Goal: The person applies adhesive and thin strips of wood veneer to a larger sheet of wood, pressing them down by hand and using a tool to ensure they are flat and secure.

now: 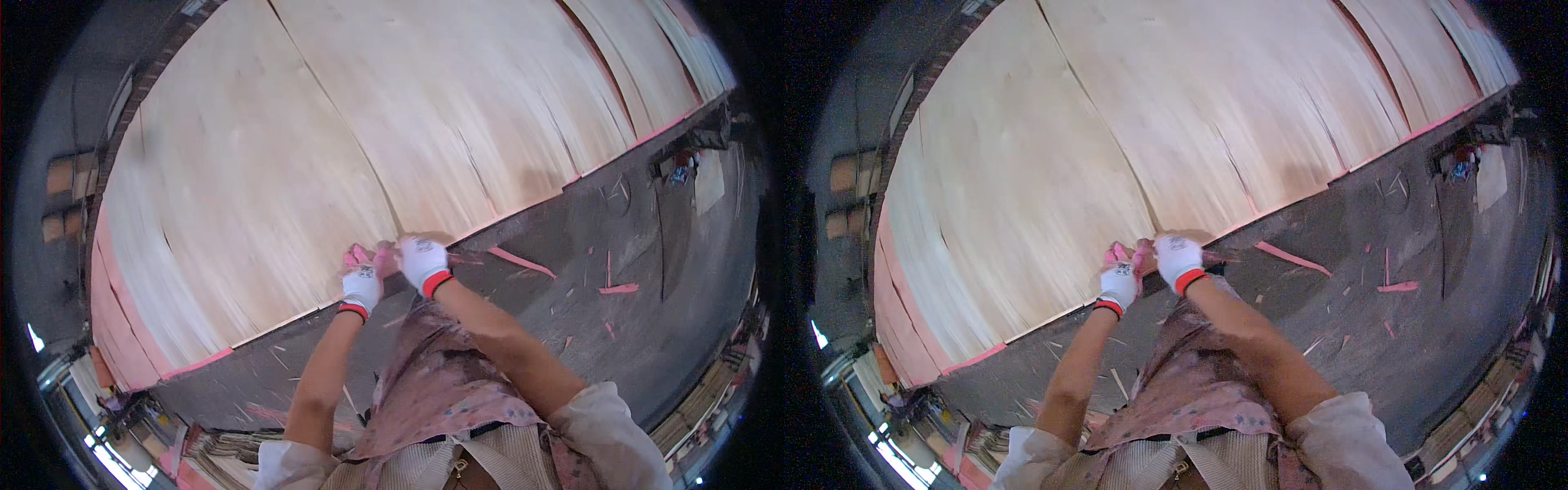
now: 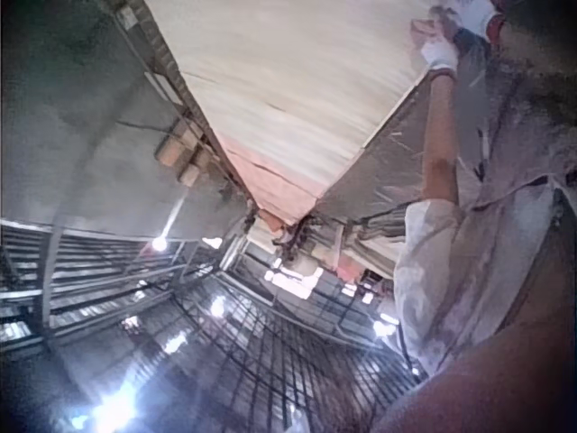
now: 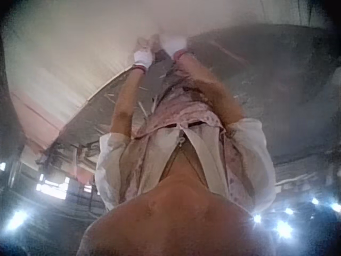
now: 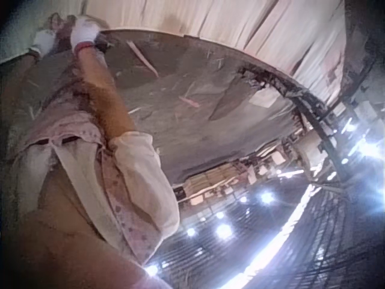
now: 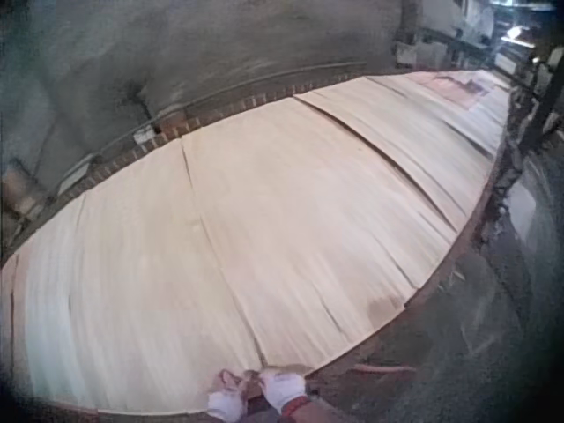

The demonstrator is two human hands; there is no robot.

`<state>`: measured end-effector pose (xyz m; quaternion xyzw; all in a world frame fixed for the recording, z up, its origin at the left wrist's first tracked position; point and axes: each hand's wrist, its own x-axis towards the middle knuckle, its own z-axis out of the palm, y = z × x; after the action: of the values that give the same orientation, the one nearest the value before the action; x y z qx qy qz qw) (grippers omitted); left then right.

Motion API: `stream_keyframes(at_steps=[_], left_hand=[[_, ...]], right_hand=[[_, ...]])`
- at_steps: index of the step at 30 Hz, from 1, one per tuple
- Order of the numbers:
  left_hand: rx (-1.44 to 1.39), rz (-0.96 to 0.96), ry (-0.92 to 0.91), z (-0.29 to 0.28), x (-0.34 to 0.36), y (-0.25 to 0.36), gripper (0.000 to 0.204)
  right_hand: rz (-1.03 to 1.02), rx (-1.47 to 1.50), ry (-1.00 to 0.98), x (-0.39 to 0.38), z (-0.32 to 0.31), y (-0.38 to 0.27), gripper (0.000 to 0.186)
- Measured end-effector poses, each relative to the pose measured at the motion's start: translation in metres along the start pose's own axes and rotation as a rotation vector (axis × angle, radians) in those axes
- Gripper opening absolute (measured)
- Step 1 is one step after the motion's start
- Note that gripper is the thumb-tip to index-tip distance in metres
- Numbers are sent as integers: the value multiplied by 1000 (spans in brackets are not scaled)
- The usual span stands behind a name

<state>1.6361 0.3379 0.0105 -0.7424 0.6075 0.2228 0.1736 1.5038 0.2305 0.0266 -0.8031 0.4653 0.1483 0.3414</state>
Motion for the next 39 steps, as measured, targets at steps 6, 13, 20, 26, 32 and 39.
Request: stream_keyframes(at_steps=[6, 13, 20, 26, 32, 39], left_hand=[[-60, -44, 22, 13, 6, 2, 53], [-111, -118, -96, -3, 4, 4, 48], [-85, -160, 96, 23, 2, 1, 48], [-725, -302, -217, -57, 40, -16, 60], [-2510, -143, 765, -90, 139, -35, 51], [-1755, -280, 273, -65, 121, -8, 35]], right_hand=[[20, -44, 282, 30, -100, 105, 18], [-59, -134, 268, 61, -154, 143, 16], [41, -152, -12, 72, -207, 143, 26], [69, 327, -533, 49, -181, 128, 24], [226, 1265, -729, -8, -108, 41, 57], [-395, 1219, 343, 12, -170, 32, 68]])
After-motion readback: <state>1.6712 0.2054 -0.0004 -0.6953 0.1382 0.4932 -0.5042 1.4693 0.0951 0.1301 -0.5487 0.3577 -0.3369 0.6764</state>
